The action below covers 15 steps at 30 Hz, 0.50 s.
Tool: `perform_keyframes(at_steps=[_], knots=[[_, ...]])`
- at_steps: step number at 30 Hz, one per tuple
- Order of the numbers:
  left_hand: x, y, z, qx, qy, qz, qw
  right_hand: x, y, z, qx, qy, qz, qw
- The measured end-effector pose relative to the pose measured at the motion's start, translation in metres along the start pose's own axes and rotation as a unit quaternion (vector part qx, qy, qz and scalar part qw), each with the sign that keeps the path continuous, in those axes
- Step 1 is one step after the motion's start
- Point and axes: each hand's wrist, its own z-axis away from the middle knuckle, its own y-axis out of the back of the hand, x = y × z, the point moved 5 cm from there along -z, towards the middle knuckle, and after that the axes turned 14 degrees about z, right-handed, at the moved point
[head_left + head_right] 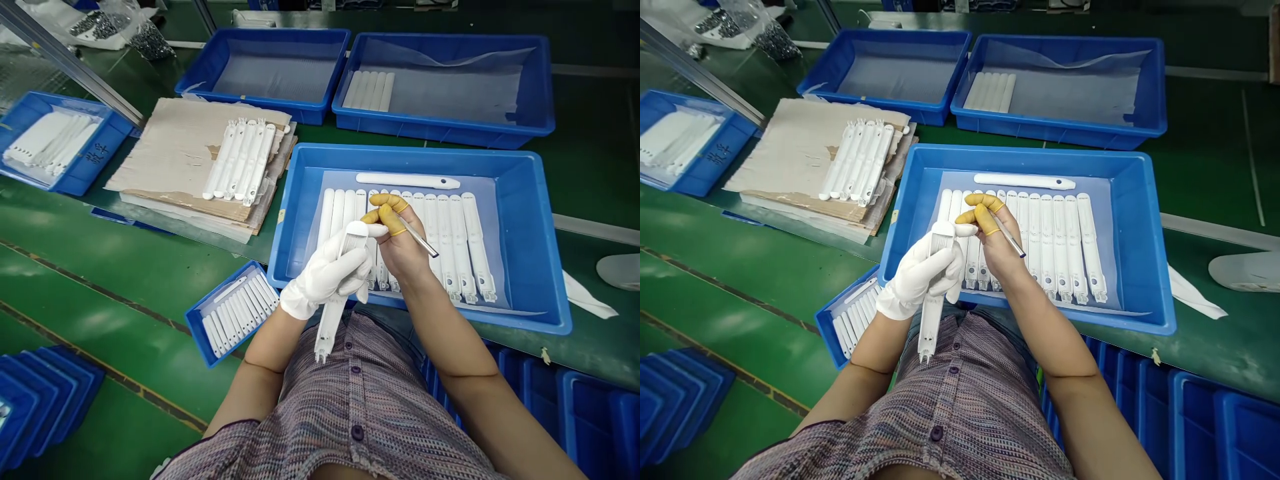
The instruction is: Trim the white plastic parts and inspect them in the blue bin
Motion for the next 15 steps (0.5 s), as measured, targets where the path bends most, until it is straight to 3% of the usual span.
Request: perform_keyframes(at_steps=[9,13,15], knots=[[0.003,-0.004,0.000,-0.005,-0.004,0.038,0.999,-0.003,-0.001,-0.004,-0.024,0.026,0.019,0.999],[0.001,0.002,-0.006,0.021,-0.011,0.038,0.999,0.001,-0.004,-0.004,-0.051,0.022,0.014,0.998],[0.001,0.006,-0.006,0.053,-0.001,0.049,0.997,-0.003,0.003,0.001,-0.018,0.031,0.032,0.999]])
